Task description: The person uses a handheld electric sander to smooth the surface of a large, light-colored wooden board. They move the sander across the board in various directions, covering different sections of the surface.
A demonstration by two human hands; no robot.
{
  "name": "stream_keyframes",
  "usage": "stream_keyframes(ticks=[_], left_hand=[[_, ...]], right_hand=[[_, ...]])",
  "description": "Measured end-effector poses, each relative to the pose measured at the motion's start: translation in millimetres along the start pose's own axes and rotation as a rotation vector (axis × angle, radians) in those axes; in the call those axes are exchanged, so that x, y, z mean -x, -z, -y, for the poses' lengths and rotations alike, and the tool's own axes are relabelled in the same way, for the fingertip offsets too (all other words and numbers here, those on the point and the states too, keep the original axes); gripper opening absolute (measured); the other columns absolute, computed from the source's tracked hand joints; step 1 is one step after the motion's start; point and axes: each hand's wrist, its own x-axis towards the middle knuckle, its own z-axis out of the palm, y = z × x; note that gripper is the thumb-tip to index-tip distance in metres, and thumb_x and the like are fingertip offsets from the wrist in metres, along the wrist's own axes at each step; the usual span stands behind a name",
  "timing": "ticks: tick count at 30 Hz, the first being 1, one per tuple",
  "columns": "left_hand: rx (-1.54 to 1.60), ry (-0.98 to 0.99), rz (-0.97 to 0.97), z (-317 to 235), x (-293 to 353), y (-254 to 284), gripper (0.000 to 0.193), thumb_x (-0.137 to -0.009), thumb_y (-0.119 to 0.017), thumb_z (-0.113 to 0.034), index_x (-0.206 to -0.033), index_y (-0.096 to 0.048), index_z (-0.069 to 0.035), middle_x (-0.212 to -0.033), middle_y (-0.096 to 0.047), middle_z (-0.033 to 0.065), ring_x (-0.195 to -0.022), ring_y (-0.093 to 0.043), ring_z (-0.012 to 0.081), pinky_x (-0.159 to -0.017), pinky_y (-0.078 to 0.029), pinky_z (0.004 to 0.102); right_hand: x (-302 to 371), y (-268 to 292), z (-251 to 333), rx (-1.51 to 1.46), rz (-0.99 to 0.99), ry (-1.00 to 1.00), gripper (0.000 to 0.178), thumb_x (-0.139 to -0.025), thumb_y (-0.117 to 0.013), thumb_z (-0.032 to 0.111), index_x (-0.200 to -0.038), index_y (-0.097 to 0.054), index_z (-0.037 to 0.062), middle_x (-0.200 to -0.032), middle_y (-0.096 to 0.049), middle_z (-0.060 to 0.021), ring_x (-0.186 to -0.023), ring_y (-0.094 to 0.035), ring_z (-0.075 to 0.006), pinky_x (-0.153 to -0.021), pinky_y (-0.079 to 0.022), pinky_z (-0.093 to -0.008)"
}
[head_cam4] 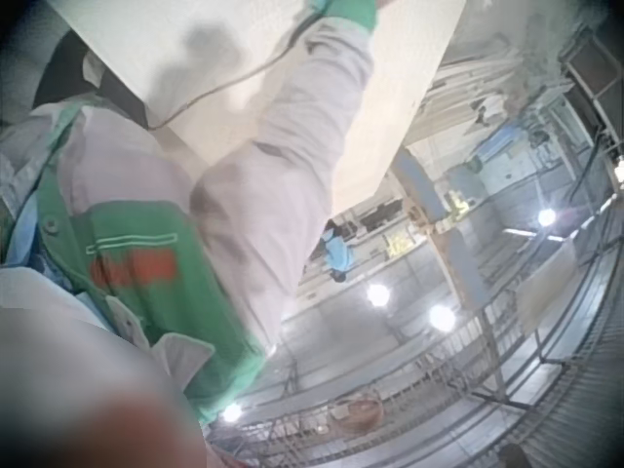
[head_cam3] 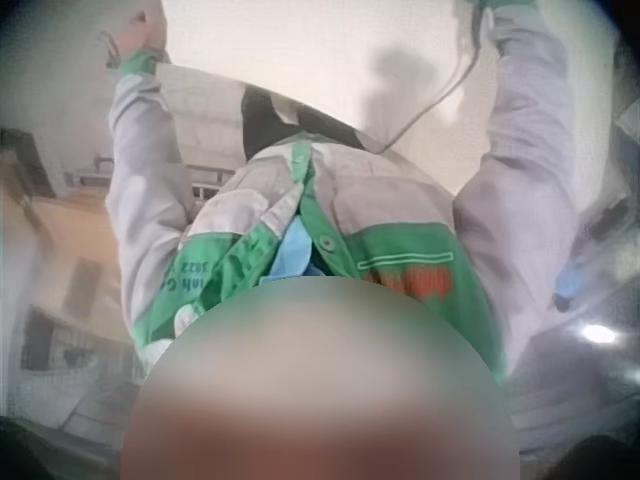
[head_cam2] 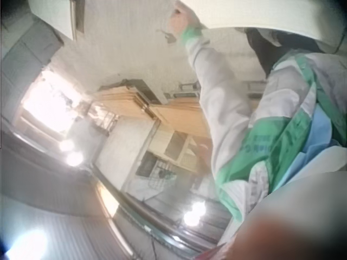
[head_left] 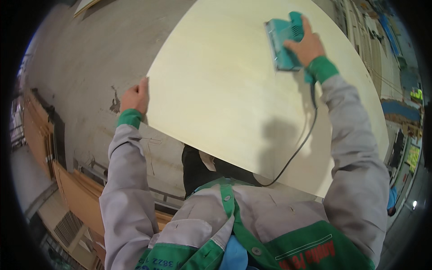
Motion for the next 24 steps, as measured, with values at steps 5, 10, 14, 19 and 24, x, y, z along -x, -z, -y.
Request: stream_keyframes(ticks=[5, 10, 14, 19, 24], left_hand=[[0.061, 0.018, 0.023, 5.0, -4.6, -3.0, 0.072, -0.105, -0.041, -0.060, -0.110, -0.075, 0.003, -0.107, -0.073, 0.0312, -0.106, -0.069, 0.0475, -0.095, -0.053, 0.0511], [0.048, 0.072, 0.059, 2.2, -5.1, 0.8, 0.074, -0.104, -0.039, -0.061, -0.105, -0.076, 0.002, -0.104, -0.073, 0.0301, -0.104, -0.069, 0.0476, -0.094, -0.053, 0.0523], [0.052, 0.046, 0.161, -2.2, -1.7, 7.6, 0.079, -0.102, -0.039, -0.066, -0.106, -0.077, 0.002, -0.106, -0.074, 0.0291, -0.103, -0.070, 0.0459, -0.094, -0.054, 0.0516], [0.154, -0.023, 0.230, 8.8, -11.4, -1.1, 0.084, -0.102, -0.038, -0.070, -0.109, -0.077, 0.003, -0.109, -0.074, 0.0294, -0.107, -0.070, 0.0456, -0.099, -0.053, 0.0503], [0.376, -0.168, 0.469, 33.0, -18.8, -8.9, 0.093, -0.106, -0.021, -0.068, -0.127, -0.067, 0.010, -0.137, -0.060, 0.0356, -0.130, -0.057, 0.0508, -0.115, -0.041, 0.0528]], right_hand=[[-95.5, -6.1, 50.3, 0.008, -0.176, 0.088, 0.076, -0.094, -0.068, 0.028, -0.158, -0.032, 0.0077, -0.122, -0.065, -0.0328, -0.112, -0.068, -0.0453, -0.096, -0.056, -0.0510], [-146.2, -28.7, 166.0, -0.065, -0.048, 0.181, 0.103, -0.083, -0.082, 0.042, -0.165, -0.024, 0.0232, -0.134, -0.060, -0.0347, -0.122, -0.063, -0.0495, -0.106, -0.052, -0.0515], [-101.5, -41.9, 247.9, -0.100, 0.052, 0.237, 0.102, -0.086, -0.080, 0.038, -0.167, -0.020, 0.0249, -0.146, -0.050, -0.0328, -0.127, -0.060, -0.0494, -0.108, -0.051, -0.0521], [-36.1, -58.4, 299.8, -0.158, 0.073, 0.312, 0.104, -0.083, -0.080, 0.031, -0.167, -0.019, 0.0198, -0.145, -0.054, -0.0310, -0.127, -0.060, -0.0478, -0.108, -0.050, -0.0507], [55.6, -51.9, 294.2, -0.260, -0.004, 0.361, 0.107, -0.082, -0.078, 0.019, -0.167, -0.014, 0.0106, -0.149, -0.054, -0.0278, -0.132, -0.056, -0.0472, -0.113, -0.046, -0.0505]])
